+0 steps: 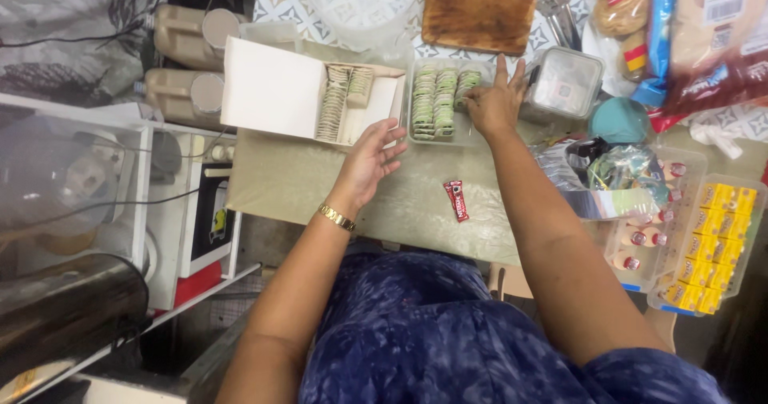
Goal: The person repeatedly picks small green capsules from a white box and places them into a clear plastic container on the table. The person handles the capsules one at a time, arranging them in rows within the container.
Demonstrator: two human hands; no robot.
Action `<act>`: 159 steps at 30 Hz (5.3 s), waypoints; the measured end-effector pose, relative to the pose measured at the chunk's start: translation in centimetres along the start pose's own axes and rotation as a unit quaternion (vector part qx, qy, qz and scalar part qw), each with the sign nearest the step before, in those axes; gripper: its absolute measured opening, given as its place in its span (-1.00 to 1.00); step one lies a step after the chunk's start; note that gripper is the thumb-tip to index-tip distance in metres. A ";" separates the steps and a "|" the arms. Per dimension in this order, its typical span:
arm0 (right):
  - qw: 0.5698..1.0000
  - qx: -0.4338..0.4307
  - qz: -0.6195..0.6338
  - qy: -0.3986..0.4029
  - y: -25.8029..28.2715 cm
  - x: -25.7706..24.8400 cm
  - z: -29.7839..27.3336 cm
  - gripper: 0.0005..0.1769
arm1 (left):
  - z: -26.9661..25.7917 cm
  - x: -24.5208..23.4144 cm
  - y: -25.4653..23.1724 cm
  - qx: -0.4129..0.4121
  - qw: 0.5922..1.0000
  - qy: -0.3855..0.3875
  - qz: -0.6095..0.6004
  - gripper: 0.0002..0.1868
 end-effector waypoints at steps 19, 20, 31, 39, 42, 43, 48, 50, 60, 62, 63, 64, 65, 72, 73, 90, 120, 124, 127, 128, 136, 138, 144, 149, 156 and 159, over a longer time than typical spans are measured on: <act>0.980 -0.181 0.077 -0.036 14.5 -1.4 0.8 -0.81 | -3.1 -5.7 -1.6 0.046 0.989 -0.141 0.002 -0.58; 0.976 -0.201 0.071 -0.030 16.1 -0.6 0.8 -0.80 | -3.3 -6.1 -1.6 0.050 0.989 -0.138 -0.001 -0.59; 0.985 -0.170 0.007 0.022 21.8 5.5 1.9 -0.82 | -4.0 -9.4 -0.1 0.030 0.991 -0.128 -0.021 -0.64; 0.990 -0.131 0.006 0.051 22.3 6.0 2.3 -0.85 | -4.4 -10.5 0.0 0.027 0.993 -0.116 -0.020 -0.65; 0.987 -0.152 -0.019 0.038 22.1 5.5 1.8 -0.93 | -4.1 -10.7 0.2 0.026 0.993 -0.113 -0.014 -0.65; 0.986 -0.159 -0.026 0.032 22.3 5.0 1.6 -0.95 | -4.0 -10.8 0.0 0.028 0.993 -0.112 -0.012 -0.65; 0.970 -0.221 0.066 0.075 24.0 -2.1 -0.4 -0.93 | -3.6 -10.1 -2.0 0.007 0.993 -0.105 -0.050 -0.56; 0.955 -0.261 0.103 0.097 24.9 -6.3 -1.7 -0.92 | -3.0 -9.5 -3.4 -0.013 0.993 -0.076 -0.095 -0.51; 0.935 -0.300 0.188 0.038 23.2 -18.8 -7.6 -0.81 | -0.6 -2.5 -9.2 0.121 0.986 0.091 0.076 -0.71; 0.930 -0.236 0.279 0.049 21.5 -18.6 -8.0 -0.78 | -0.6 -0.7 -8.7 0.159 0.978 0.064 0.120 -0.72; 0.926 -0.200 0.315 0.063 20.5 -18.4 -8.0 -0.81 | -0.4 0.2 -8.5 0.178 0.973 0.070 0.129 -0.72; 0.919 -0.164 0.351 0.077 19.6 -18.1 -8.0 -0.82 | -0.1 1.0 -8.2 0.198 0.968 0.076 0.137 -0.72; 0.914 -0.154 0.365 0.085 18.7 -17.9 -8.1 -0.84 | 0.1 1.7 -7.9 0.219 0.963 0.088 0.133 -0.72; 0.914 -0.084 0.384 0.097 13.1 -16.6 -8.4 -0.84 | 3.2 4.4 -4.1 0.263 0.947 0.133 0.127 -0.65; 0.921 -0.077 0.371 0.087 12.3 -16.5 -8.2 -0.83 | 3.5 4.5 -3.4 0.263 0.946 0.140 0.130 -0.62; 0.985 -0.003 -0.069 0.161 2.3 -9.3 -0.1 -0.80 | 1.6 1.0 0.3 0.212 0.955 -0.014 0.207 -0.53; 0.995 -0.061 -0.082 0.004 0.7 -1.8 -0.9 -0.85 | -1.5 -0.7 -0.7 0.196 0.956 -0.061 0.209 -0.55; 0.996 -0.060 -0.070 -0.004 1.6 -2.3 -1.4 -0.85 | -1.6 -1.3 -0.7 0.196 0.955 -0.055 0.216 -0.55; 0.994 -0.071 -0.061 -0.050 1.6 -2.8 -1.5 -0.73 | -1.4 -1.9 -0.5 0.196 0.954 -0.049 0.222 -0.54; 0.994 -0.063 0.038 -0.083 1.3 -2.8 -1.4 -0.74 | -1.2 -2.2 -0.5 0.193 0.956 -0.049 0.218 -0.55; 0.774 0.143 0.616 -0.011 -4.7 2.7 2.1 -0.59 | 1.1 0.4 2.3 0.220 0.837 -0.031 0.500 -0.52; 0.717 0.182 0.671 0.054 -5.9 4.3 2.9 -0.53 | 2.0 2.6 3.6 0.160 0.771 0.023 0.616 -0.40; 0.700 0.193 0.675 0.133 -5.2 5.2 4.3 0.11 | 3.8 6.1 5.4 0.017 0.642 0.131 0.755 -0.21; 0.694 0.205 0.673 0.152 -2.4 4.4 4.4 0.30 | 4.2 5.5 6.2 0.013 0.624 0.138 0.769 -0.18; 0.737 0.232 0.620 0.139 -0.7 2.4 4.0 0.19 | 4.1 5.4 6.0 0.024 0.630 0.139 0.764 -0.20; 0.848 0.209 0.481 0.082 1.1 0.3 3.1 0.04 | 3.9 5.0 5.6 0.040 0.650 0.124 0.749 -0.22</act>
Point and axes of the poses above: each hand's wrist, its own z-axis towards the middle knuckle, its own x-axis out of the palm, y = z × x, the point moved 2 cm from there along z, towards the middle knuckle, and after that the axes turned 12 degrees about y, right-handed, at the moved point
